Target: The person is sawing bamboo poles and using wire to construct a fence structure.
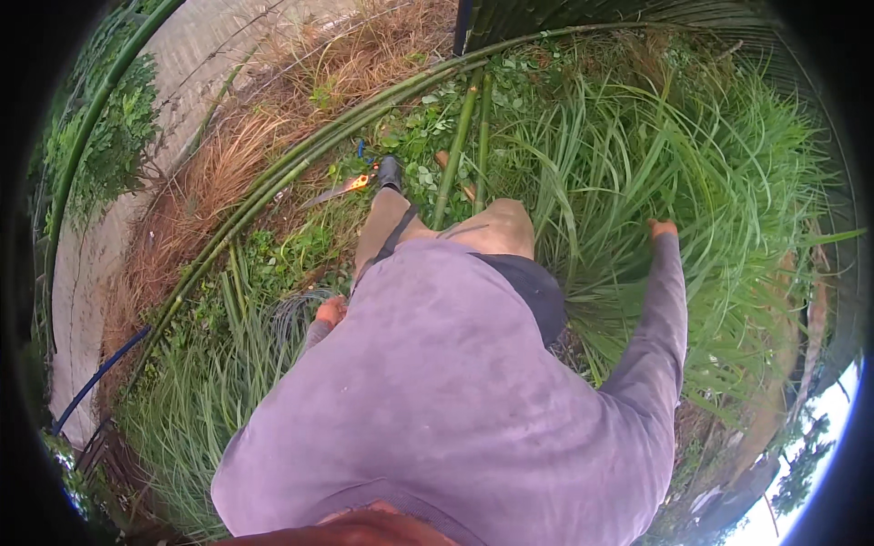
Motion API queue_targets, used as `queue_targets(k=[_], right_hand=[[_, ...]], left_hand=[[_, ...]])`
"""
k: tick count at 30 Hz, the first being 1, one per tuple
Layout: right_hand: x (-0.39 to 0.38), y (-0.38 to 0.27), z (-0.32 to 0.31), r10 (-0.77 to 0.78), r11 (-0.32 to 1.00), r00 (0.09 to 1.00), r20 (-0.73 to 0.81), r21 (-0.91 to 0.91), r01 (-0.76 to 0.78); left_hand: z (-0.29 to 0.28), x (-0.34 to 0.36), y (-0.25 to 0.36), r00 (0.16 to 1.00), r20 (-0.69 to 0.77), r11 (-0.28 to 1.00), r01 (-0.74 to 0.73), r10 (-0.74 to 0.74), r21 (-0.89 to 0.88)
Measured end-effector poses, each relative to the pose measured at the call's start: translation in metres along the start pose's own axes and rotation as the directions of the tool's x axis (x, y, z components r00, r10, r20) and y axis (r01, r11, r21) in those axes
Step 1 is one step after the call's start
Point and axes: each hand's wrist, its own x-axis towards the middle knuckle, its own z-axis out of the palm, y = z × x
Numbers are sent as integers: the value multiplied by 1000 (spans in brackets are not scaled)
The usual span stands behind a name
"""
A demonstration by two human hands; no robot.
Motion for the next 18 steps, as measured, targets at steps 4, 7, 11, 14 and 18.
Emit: queue_targets(k=[4,7,11,14,18], right_hand=[[-90,-138,56,-214,839,961,175,536,90],[-183,-233,83,-517,826,835,189,367,428],[-276,-296,89,-645,754,764,3,-159,637],[-298,-325,101,-785,617,616,-63,-154,771],[-336,-384,120,-816,576,568,106,216,788]], left_hand=[[-24,15,43,998,-56,1000,8,-7,29],[-38,39,134,982,-72,984,-178,175,-33],[-39,29,280,863,-70,833,-502,500,-235],[-51,-1,342,760,-73,734,-644,646,-214],[-48,-11,372,718,-96,698,-694,690,-177]])
